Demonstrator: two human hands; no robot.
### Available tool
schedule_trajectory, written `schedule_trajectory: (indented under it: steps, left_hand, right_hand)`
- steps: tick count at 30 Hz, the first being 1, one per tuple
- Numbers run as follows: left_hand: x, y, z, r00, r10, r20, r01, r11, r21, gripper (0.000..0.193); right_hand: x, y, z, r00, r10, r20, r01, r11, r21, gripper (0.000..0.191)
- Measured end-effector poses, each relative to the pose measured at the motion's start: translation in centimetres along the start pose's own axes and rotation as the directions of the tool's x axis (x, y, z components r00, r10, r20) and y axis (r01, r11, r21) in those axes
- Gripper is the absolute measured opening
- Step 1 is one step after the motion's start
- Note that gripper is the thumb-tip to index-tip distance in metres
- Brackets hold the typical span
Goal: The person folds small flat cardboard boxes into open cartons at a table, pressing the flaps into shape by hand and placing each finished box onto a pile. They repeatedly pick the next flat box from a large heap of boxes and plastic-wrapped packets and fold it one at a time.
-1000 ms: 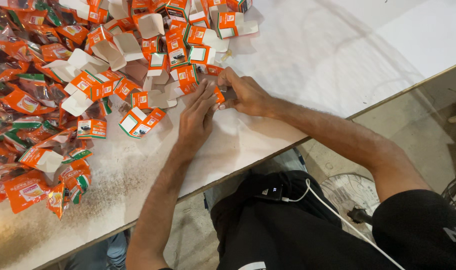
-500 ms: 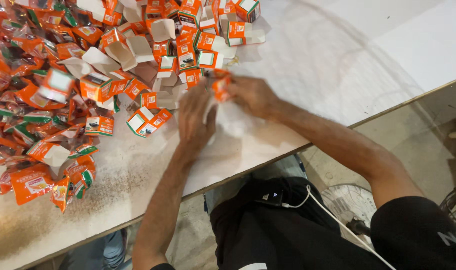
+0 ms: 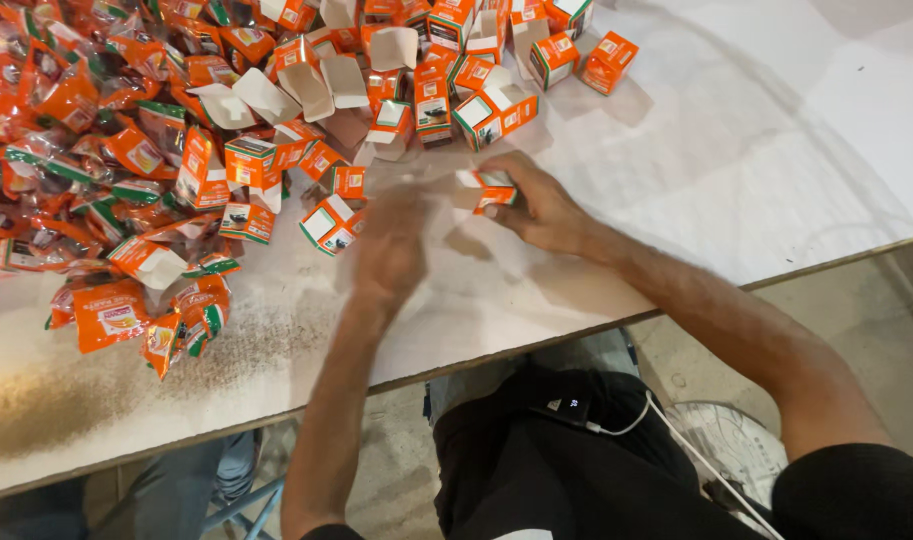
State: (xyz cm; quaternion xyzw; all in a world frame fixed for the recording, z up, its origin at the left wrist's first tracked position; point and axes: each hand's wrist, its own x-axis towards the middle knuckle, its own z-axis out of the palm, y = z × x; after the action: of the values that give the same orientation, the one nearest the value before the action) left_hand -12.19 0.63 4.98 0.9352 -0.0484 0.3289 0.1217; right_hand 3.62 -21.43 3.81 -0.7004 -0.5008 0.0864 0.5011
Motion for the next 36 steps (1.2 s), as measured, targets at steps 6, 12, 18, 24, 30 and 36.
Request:
schedule_trajectory:
  steps: [6,12,18,24,30,36]
  left_hand:
    - [-6.1,-7.7,-12.1,0.795,-0.405,-0.453,0.59,0.69,0.419,0.043]
    - [-7.1,-13.7,-10.9,0.84,-0.537,-0.072,0.445,0.607,0.659,0.085]
    - [-2.8,-14.2,-3.7,0.77,-0.567,0.293,0.267,0.703,0.659,0.051]
    - [3.5,-13.1,-0.1,0.98,-0.196,-0.034,0.195,0.916,0.352,0.037]
    - [3.2,-7.3,-5.7,0.79,-0.594,0.151,0.58,0.644,-0.498,0.022]
    - [1.9,5.3,-1.4,0.982,-0.147,-0.12,0.039,0.775,-0.63,0.036]
  right_hand:
    - [-0.3,-0.8,0.3,0.991,-0.113,-0.076,0.113,0.994,-0.01,0.062]
    - [1.0,-1.0,1.5,0.997,-0.053,-0.048,0.057,0.994,0.096,0.057]
    - [0.0,-0.9,1.8,0.997,0.071,0.036,-0.076,0.988,0.131,0.059]
    - [-0.4,-1.4,0.9,0.987,0.095,0.127,-0.098,0.995,0.018,0.067]
    - [-0.6,-0.7,0.1,0.997,-0.064,-0.052,0.06,0.995,-0.075,0.06]
    - [-0.4,-0.6,-0.7,0.993,0.116,-0.022,-0.117,0.993,-0.02,0.059]
